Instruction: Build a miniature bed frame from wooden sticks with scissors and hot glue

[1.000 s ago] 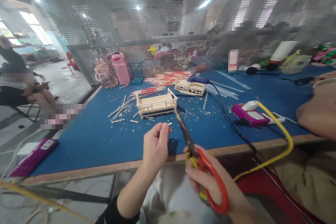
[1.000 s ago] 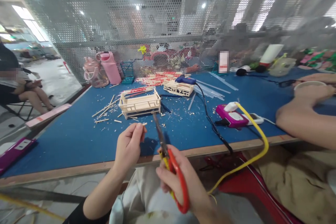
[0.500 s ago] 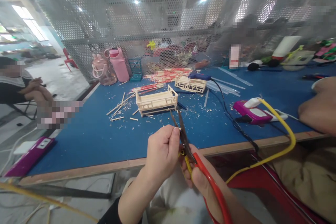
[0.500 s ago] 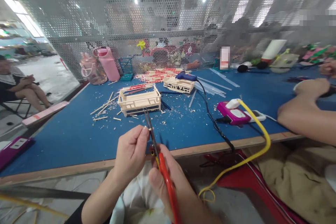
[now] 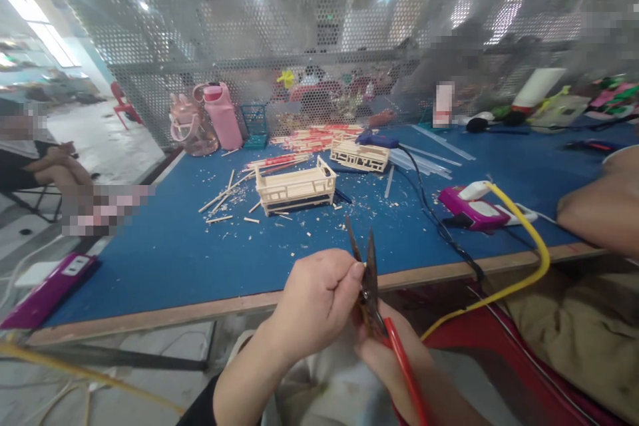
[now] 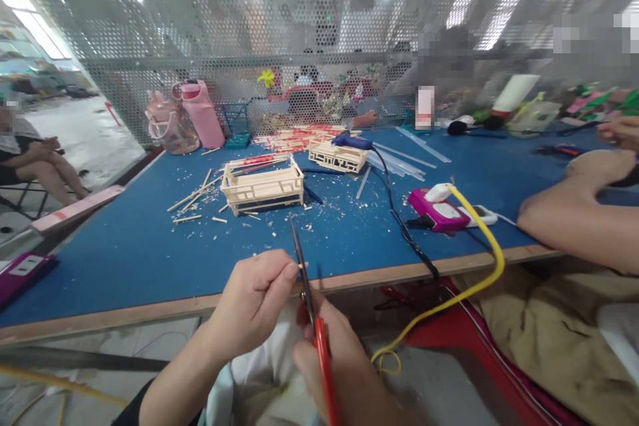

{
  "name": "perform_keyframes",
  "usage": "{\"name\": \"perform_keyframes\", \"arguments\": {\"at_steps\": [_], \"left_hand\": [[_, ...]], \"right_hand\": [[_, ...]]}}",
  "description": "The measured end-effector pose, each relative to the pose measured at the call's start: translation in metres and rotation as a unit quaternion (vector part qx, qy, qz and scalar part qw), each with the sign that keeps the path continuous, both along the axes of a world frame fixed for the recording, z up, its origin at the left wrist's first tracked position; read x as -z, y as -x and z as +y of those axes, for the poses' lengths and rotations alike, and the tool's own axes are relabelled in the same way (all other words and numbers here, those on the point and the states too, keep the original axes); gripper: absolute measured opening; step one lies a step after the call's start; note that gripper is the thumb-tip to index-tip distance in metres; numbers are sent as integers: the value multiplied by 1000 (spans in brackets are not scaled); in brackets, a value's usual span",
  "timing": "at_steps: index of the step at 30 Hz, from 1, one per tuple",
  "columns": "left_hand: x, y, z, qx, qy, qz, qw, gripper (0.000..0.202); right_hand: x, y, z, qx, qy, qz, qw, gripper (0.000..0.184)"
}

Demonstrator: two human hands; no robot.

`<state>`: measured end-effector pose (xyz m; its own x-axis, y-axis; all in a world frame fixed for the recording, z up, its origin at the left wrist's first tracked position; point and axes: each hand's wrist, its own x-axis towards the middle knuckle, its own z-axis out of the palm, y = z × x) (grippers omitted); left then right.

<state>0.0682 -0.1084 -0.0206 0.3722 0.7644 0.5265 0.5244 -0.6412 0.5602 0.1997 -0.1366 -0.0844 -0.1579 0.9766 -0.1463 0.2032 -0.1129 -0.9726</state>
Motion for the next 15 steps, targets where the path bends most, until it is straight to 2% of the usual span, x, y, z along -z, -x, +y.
{"name": "perform_keyframes", "arguments": {"at_steps": [3,10,15], "left_hand": [[1,5,2,1,-6,19,1000,33],[14,4,5,-34,17,33,999,34],[25,1,5,-53,57,2,997,36]], "right_hand": [[1,-1,2,12,28,9,999,14],[-2,11,-8,65,8,6,998,13],[-3,7,-7,51,61,7,997,12]]}}
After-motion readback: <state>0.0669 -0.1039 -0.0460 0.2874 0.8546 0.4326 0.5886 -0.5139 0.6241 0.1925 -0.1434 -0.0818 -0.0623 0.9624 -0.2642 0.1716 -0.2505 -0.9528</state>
